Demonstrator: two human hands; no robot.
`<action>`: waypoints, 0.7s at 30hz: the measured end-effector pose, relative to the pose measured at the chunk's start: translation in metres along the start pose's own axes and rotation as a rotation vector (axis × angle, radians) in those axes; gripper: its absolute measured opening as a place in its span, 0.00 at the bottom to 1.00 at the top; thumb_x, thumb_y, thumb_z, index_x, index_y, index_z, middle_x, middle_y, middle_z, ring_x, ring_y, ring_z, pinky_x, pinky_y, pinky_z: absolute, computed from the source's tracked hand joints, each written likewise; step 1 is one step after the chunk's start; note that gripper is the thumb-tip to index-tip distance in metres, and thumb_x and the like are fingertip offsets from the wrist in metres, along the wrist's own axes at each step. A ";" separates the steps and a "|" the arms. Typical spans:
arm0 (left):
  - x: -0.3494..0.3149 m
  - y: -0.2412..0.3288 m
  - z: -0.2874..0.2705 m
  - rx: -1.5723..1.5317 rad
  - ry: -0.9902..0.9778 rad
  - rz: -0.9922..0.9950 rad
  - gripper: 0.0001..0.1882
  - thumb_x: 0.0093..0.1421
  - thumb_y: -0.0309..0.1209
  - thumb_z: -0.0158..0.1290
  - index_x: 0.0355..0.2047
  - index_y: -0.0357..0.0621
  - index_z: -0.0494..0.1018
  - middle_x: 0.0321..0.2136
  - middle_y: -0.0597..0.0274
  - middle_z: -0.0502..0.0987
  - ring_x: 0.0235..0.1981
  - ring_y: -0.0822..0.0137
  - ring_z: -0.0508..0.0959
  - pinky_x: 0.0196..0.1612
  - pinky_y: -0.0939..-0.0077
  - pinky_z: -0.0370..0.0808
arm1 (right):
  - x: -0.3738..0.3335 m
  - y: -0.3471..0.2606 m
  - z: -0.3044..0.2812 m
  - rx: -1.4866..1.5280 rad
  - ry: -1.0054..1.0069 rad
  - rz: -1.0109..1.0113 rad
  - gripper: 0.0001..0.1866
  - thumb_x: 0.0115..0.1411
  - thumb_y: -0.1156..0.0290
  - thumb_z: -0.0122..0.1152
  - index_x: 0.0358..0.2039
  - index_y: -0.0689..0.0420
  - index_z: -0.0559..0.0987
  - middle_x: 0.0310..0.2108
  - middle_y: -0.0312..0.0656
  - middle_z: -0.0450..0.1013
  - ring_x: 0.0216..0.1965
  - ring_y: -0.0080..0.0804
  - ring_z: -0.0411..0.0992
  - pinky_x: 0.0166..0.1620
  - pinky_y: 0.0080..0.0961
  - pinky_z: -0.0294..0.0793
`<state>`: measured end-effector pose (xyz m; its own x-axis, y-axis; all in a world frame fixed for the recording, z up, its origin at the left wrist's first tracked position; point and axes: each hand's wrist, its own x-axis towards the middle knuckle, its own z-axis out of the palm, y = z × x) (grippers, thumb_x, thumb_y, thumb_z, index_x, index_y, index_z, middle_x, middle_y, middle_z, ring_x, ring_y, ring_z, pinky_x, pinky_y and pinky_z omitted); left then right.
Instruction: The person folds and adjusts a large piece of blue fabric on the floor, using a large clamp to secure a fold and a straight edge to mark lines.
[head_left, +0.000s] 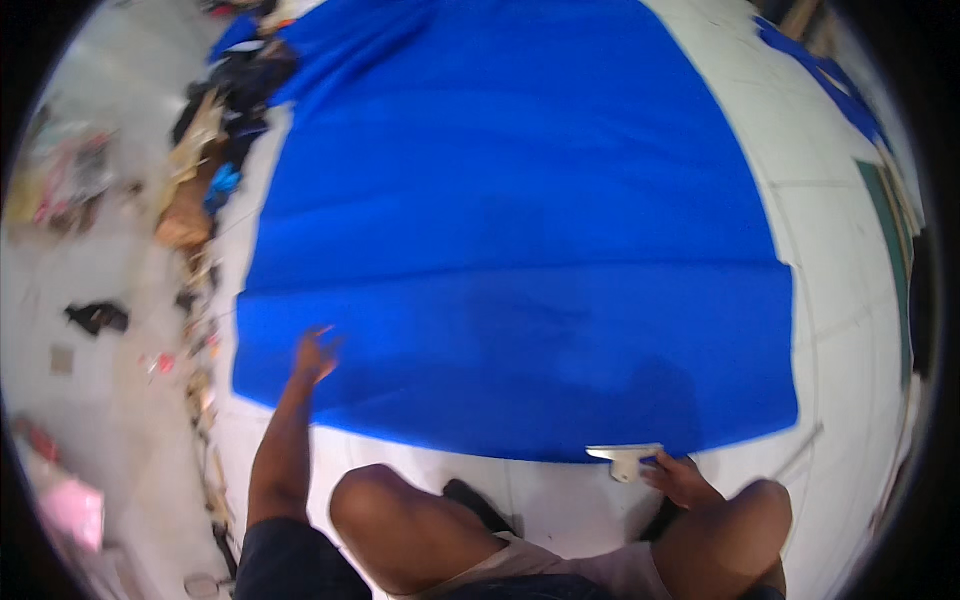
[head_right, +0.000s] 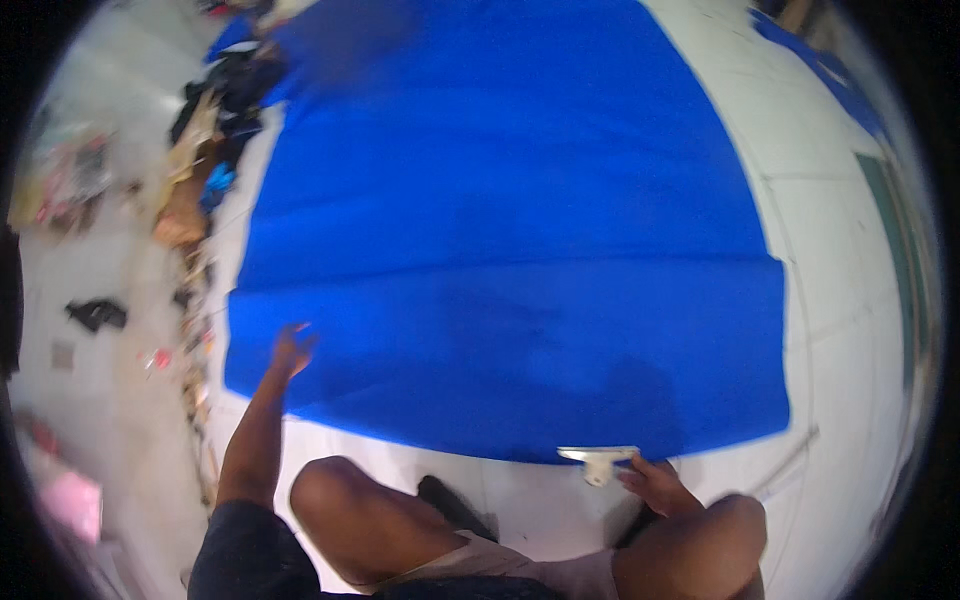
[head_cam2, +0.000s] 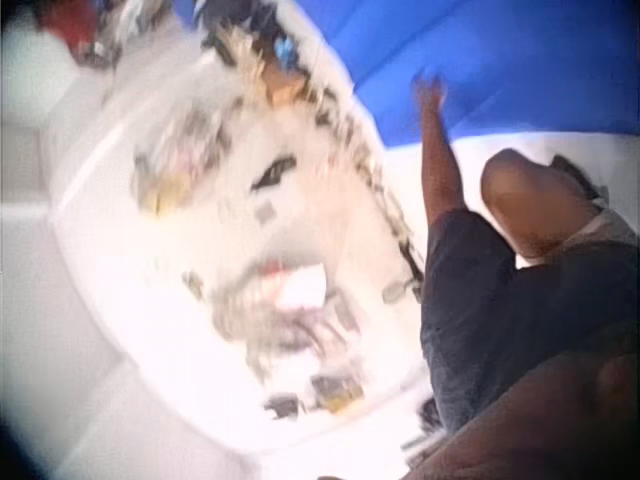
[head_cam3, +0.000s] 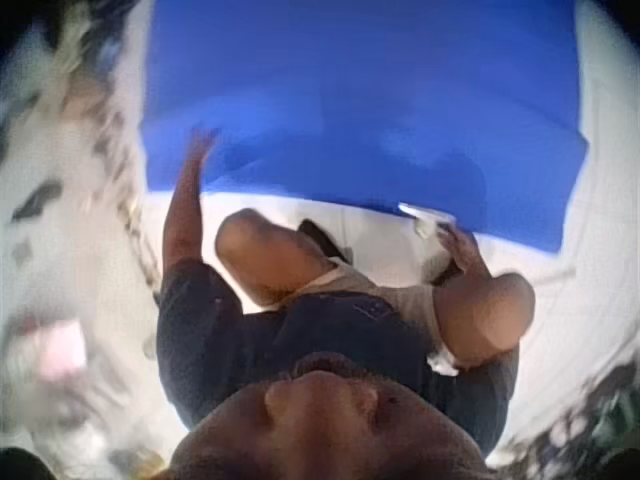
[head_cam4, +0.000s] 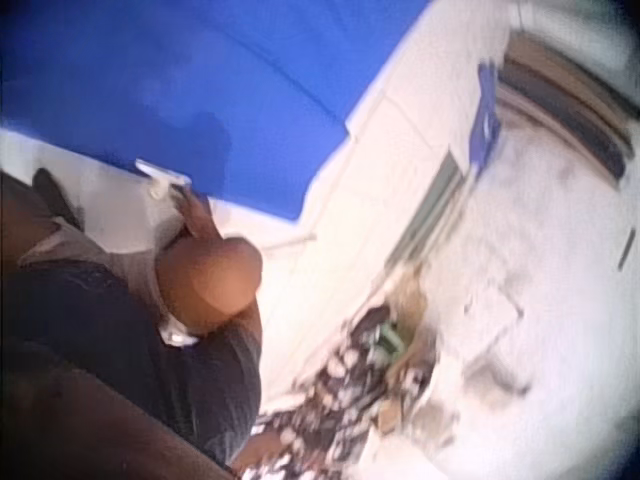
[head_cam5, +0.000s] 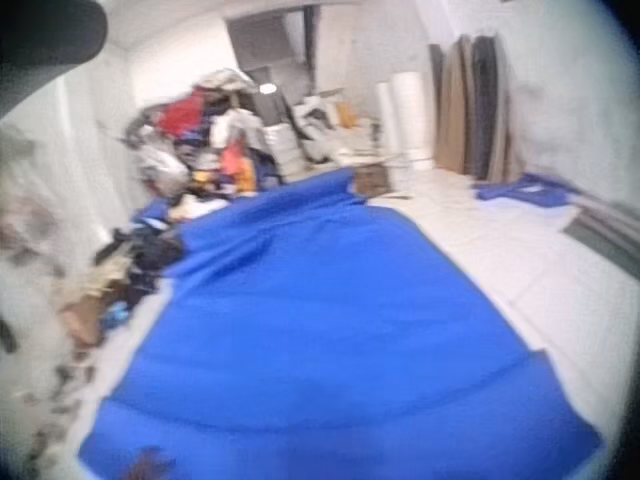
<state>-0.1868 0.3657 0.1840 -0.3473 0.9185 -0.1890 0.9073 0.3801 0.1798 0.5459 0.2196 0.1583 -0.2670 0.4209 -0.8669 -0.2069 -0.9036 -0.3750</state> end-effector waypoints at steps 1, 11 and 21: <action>0.006 0.051 -0.027 0.061 -0.024 0.131 0.27 0.56 0.48 0.58 0.52 0.47 0.74 0.55 0.48 0.70 0.59 0.50 0.67 0.61 0.62 0.64 | -0.004 -0.008 0.013 -0.004 0.039 0.008 0.24 0.67 0.55 0.52 0.56 0.56 0.67 0.49 0.42 0.71 0.47 0.40 0.71 0.48 0.40 0.71; -0.016 0.416 -0.031 0.287 -0.342 0.856 0.24 0.59 0.44 0.54 0.52 0.45 0.71 0.51 0.49 0.72 0.55 0.49 0.71 0.56 0.58 0.69 | 0.026 0.010 -0.001 0.252 -0.085 -0.061 0.27 0.66 0.54 0.53 0.59 0.58 0.64 0.53 0.48 0.70 0.54 0.42 0.70 0.55 0.38 0.70; -0.170 0.624 0.117 0.009 -0.458 1.228 0.25 0.55 0.39 0.58 0.51 0.41 0.71 0.53 0.44 0.70 0.56 0.46 0.68 0.58 0.59 0.66 | -0.055 -0.023 -0.042 -0.231 -0.244 -0.088 0.29 0.61 0.45 0.58 0.48 0.59 0.74 0.41 0.47 0.73 0.43 0.35 0.73 0.44 0.32 0.75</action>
<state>0.4664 0.4336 0.2155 0.8116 0.5426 -0.2167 0.5748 -0.6751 0.4625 0.6048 0.2145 0.2006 -0.4804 0.4794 -0.7344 -0.0283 -0.8454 -0.5333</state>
